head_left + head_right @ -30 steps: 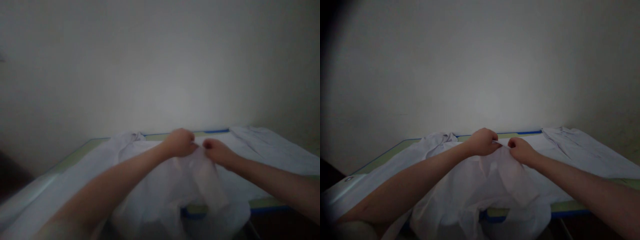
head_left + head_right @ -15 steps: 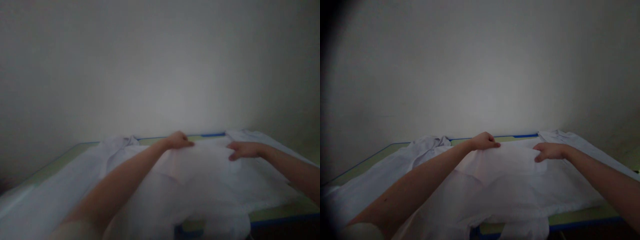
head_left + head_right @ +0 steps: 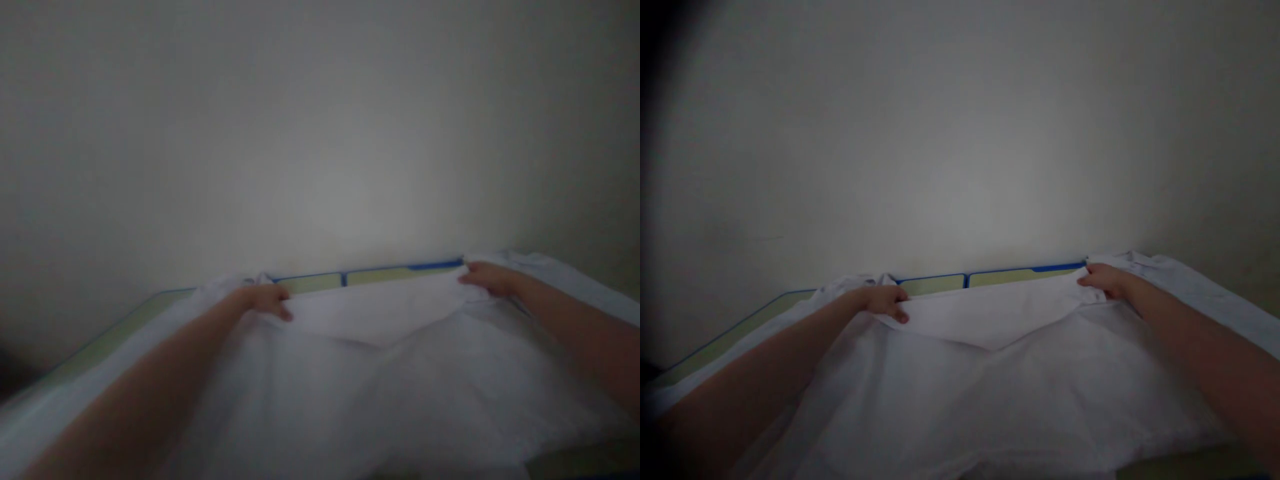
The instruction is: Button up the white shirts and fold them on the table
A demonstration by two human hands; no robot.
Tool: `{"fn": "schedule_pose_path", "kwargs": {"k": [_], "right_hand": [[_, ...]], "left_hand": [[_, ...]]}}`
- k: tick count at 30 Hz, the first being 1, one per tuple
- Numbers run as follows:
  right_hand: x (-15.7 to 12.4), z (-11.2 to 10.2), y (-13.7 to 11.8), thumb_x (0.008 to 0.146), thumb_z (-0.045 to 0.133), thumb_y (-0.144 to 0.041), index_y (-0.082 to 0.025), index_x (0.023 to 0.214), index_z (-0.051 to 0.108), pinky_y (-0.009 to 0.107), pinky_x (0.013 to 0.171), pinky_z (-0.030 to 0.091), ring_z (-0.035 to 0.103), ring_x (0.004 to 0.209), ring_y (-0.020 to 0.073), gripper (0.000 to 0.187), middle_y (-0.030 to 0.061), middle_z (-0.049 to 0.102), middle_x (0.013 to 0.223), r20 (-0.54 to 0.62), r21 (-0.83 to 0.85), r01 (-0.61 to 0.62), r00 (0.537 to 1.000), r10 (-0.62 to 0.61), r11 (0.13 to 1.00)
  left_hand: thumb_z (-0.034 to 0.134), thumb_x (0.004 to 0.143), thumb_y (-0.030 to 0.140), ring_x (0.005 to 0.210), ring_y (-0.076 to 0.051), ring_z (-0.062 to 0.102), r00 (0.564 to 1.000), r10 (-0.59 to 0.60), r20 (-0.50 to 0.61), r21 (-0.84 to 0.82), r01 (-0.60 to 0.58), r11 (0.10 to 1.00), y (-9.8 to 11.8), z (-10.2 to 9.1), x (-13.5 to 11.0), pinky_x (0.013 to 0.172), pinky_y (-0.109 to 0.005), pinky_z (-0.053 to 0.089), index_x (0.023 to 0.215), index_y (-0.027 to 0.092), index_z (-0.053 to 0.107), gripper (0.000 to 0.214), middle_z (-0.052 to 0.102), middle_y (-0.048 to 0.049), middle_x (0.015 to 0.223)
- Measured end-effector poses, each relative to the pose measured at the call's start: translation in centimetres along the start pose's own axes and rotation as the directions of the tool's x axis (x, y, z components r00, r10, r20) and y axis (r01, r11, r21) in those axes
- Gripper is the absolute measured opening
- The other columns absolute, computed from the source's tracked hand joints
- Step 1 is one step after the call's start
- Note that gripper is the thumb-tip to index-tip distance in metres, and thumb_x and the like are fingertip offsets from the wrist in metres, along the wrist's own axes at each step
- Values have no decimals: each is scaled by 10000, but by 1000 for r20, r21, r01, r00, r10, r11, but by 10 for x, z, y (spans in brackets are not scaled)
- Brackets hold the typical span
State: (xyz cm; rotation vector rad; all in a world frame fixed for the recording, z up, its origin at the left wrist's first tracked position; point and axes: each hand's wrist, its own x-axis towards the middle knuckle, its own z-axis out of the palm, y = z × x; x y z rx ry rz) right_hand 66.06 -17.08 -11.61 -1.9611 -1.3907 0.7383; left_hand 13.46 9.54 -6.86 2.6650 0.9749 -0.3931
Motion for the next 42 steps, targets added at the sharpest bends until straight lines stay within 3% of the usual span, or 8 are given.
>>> {"fn": "schedule_pose_path", "kwargs": {"k": [4, 8, 23, 27, 31, 36, 39, 42], "right_hand": [[17, 9, 24, 655, 627, -344, -96, 1042, 612, 330, 801, 471, 614, 919, 267, 460, 172, 646, 1017, -244, -434, -28, 966, -88, 901], [22, 4, 41, 699, 591, -397, -88, 1190, 530, 326, 814, 451, 610, 918, 254, 584, 162, 635, 1043, -334, -526, -56, 931, -146, 848], [29, -2, 61, 746, 428, -156, -89, 1327, 438, 347, 893, 418, 578, 1029, 262, 586, 174, 587, 1172, -277, -670, -16, 933, -229, 743], [25, -1, 37, 719, 450, -119, -70, 1266, 497, 379, 919, 388, 552, 1053, 281, 551, 202, 578, 1162, -233, -749, -14, 941, -244, 663], [15, 46, -52, 782, 432, -170, -120, 1042, 626, 412, 916, 356, 534, 1028, 282, 328, 176, 614, 1021, -215, -820, 54, 893, -395, 569], [13, 173, -153, 888, 362, -355, -117, 1181, 535, 375, 1003, 286, 443, 1169, 241, 415, 150, 536, 1217, 141, -663, 542, 768, -625, 516], [22, 216, -154, 909, 281, -465, -84, 1360, 356, 414, 1063, 199, 299, 1303, 261, 595, 170, 352, 1404, 253, -573, 604, 773, -581, 554], [32, 206, -112, 876, 236, -602, -79, 1416, 262, 423, 1091, 160, 222, 1344, 276, 752, 171, 240, 1456, 229, -595, 527, 835, -500, 607]], "left_hand": [[568, 610, 615, 664, -168, 539, 990, -50, -129, -80, 40, 996, -30, 2, 6, 567, -224, 340, 721, 167, 634, 466, 614, -24, 701], [521, 631, 657, 661, -159, 527, 979, -93, -183, -63, 83, 995, -38, 8, 14, 562, -221, 319, 707, 170, 627, 505, 607, -23, 688], [573, 657, 577, 716, -153, 553, 903, -133, -409, -1, 146, 989, -44, 12, 24, 619, -223, 360, 813, 172, 647, 440, 642, -27, 758], [579, 684, 504, 844, -204, 576, 882, -109, -459, 125, 186, 975, -28, 10, 16, 744, -268, 396, 855, 178, 657, 376, 654, -67, 882], [429, 828, 414, 1033, -230, 540, 834, 89, -545, 245, 56, 968, 30, 22, 16, 921, -320, 361, 1019, 158, 635, 379, 614, -113, 1097], [185, 917, 493, 1318, -244, 299, 874, 255, -412, 213, -180, 960, 105, 69, 21, 1060, -380, 231, 1356, 155, 384, 589, 350, -124, 1425], [180, 901, 554, 1367, -256, 175, 895, 210, -394, 189, -145, 971, 111, 87, 19, 1084, -435, 164, 1427, 190, 241, 643, 218, -107, 1484], [192, 890, 583, 1377, -225, 145, 887, 239, -395, 198, -172, 965, 98, 89, 14, 1105, -403, 118, 1442, 204, 191, 669, 187, -85, 1493]]}}
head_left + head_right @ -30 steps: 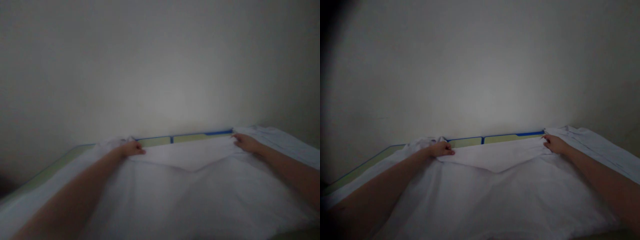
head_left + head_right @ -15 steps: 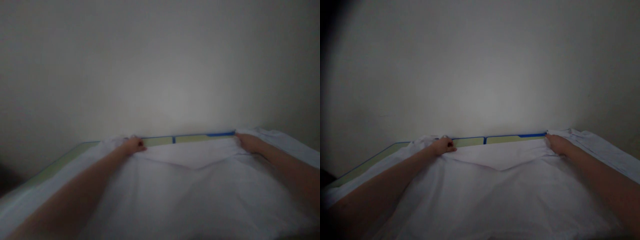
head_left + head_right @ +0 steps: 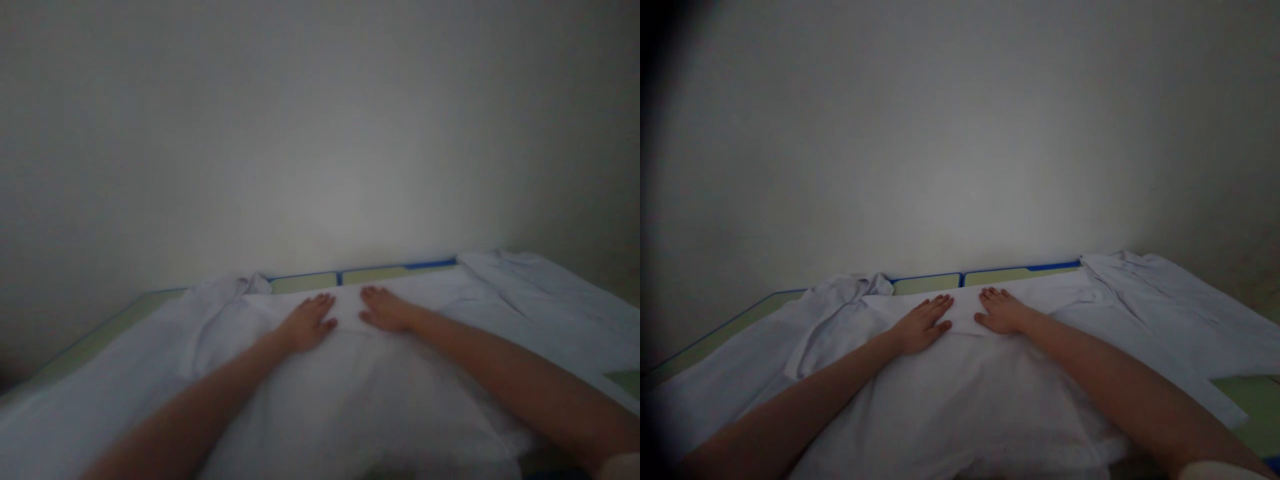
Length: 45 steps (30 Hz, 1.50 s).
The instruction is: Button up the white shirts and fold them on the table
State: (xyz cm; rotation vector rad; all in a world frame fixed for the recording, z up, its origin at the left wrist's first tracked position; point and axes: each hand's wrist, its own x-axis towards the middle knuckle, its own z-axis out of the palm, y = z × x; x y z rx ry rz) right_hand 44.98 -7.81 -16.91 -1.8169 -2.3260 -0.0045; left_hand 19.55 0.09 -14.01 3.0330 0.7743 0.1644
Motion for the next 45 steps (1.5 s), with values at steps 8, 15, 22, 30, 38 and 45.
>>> {"fn": "schedule_pose_path", "kwargs": {"k": [8, 15, 22, 30, 38, 45], "right_hand": [[-122, -13, 164, 799, 212, -721, -120, 1432, 256, 410, 1124, 180, 192, 1353, 269, 874, 110, 230, 1462, -53, -75, -377, 926, 374, 923], [-141, -10, 199, 816, 230, -691, -90, 1430, 248, 357, 1136, 137, 154, 1361, 234, 860, 103, 186, 1472, -45, -92, -401, 916, 399, 911], [-129, -11, 203, 811, 258, -687, -92, 1420, 281, 396, 1129, 163, 186, 1350, 259, 852, 109, 234, 1456, -81, -77, -383, 923, 377, 921], [-135, -8, 210, 821, 265, -673, -64, 1407, 300, 394, 1131, 153, 203, 1347, 257, 846, 126, 229, 1453, -86, -98, -380, 924, 373, 920], [-140, -6, 215, 811, 294, -673, -106, 1404, 325, 402, 1131, 166, 231, 1339, 258, 821, 99, 265, 1447, -113, -79, -387, 919, 377, 919], [-137, -3, 217, 803, 279, -676, -118, 1403, 331, 394, 1127, 177, 220, 1342, 259, 821, 94, 257, 1452, -111, -93, -396, 916, 386, 913]], "left_hand": [[225, 852, 649, 1379, -210, 134, 1000, 7, -6, -20, -7, 1000, -28, 3, -2, 1120, -347, 99, 1432, 170, 234, 752, 180, -73, 1490], [271, 809, 699, 1380, -227, 121, 999, -31, 12, 4, 31, 1000, -42, 2, -8, 1118, -338, 106, 1430, 137, 228, 839, 161, -103, 1491], [255, 780, 736, 1383, -237, 98, 995, -70, 69, 30, 68, 997, -52, -5, -5, 1113, -344, 96, 1436, 127, 201, 897, 126, -117, 1496], [220, 725, 796, 1370, -286, 149, 961, -252, 111, 135, 237, 962, -87, -9, -37, 1102, -356, 127, 1429, 49, 204, 1027, 168, -181, 1476], [222, 699, 814, 1375, -291, 117, 928, -367, 55, 141, 357, 924, -110, -3, -50, 1101, -366, 121, 1422, 33, 218, 1064, 163, -187, 1476], [233, 712, 790, 1373, -279, 141, 928, -367, 63, 131, 357, 925, -125, -8, -39, 1094, -350, 134, 1425, 53, 224, 1025, 183, -168, 1477]]}}
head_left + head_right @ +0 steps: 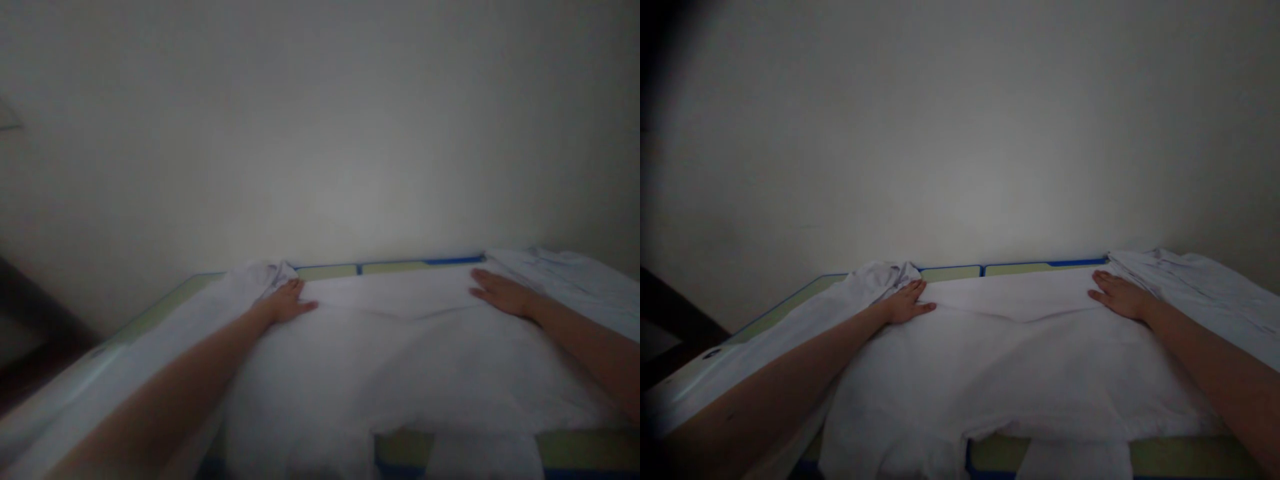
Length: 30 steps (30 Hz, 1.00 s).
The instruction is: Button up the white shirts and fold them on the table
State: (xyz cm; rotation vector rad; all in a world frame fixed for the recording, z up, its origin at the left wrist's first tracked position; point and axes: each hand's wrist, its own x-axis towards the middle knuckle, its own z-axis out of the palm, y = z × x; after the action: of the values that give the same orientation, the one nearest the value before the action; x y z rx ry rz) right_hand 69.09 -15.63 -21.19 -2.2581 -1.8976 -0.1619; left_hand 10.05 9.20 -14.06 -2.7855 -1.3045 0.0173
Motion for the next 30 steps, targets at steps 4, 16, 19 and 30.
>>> {"fn": "schedule_pose_path", "kwargs": {"k": [4, 16, 19, 30], "right_hand": [[12, -9, -2, 775, 332, -673, -128, 1368, 397, 427, 1108, 216, 254, 1329, 277, 809, 112, 319, 1425, 58, -30, 18, 998, -16, 999], [72, -40, -25, 636, 488, -277, -135, 1091, 641, 379, 926, 428, 574, 1031, 276, 501, 113, 635, 1100, 36, -1, 152, 988, -151, 988], [77, -45, -21, 643, 519, -313, -169, 973, 679, 349, 860, 452, 601, 936, 258, 394, 82, 674, 969, 49, 13, 174, 984, -174, 985], [58, -30, -61, 799, 432, -297, -149, 1262, 509, 403, 1043, 323, 437, 1207, 259, 492, 118, 484, 1306, -223, -140, 206, 947, -233, 969]], "left_hand": [[199, 812, 658, 1276, -274, 367, 1000, 25, -18, 30, -25, 999, -20, -26, 16, 1048, -376, 223, 1346, 103, 406, 798, 421, -165, 1370], [593, 589, 594, 867, -225, 598, 993, 7, 116, -92, 4, 996, -71, -75, 33, 757, -279, 415, 940, 192, 677, 540, 681, -62, 935], [590, 583, 596, 888, -238, 580, 999, -45, -20, -44, 44, 998, -73, -90, 32, 775, -282, 398, 913, 164, 669, 549, 669, -76, 899], [512, 761, 406, 1245, -248, 390, 957, 68, -282, 84, -46, 995, -13, -78, 20, 1041, -343, 258, 1297, 168, 456, 589, 455, -108, 1344]]}}
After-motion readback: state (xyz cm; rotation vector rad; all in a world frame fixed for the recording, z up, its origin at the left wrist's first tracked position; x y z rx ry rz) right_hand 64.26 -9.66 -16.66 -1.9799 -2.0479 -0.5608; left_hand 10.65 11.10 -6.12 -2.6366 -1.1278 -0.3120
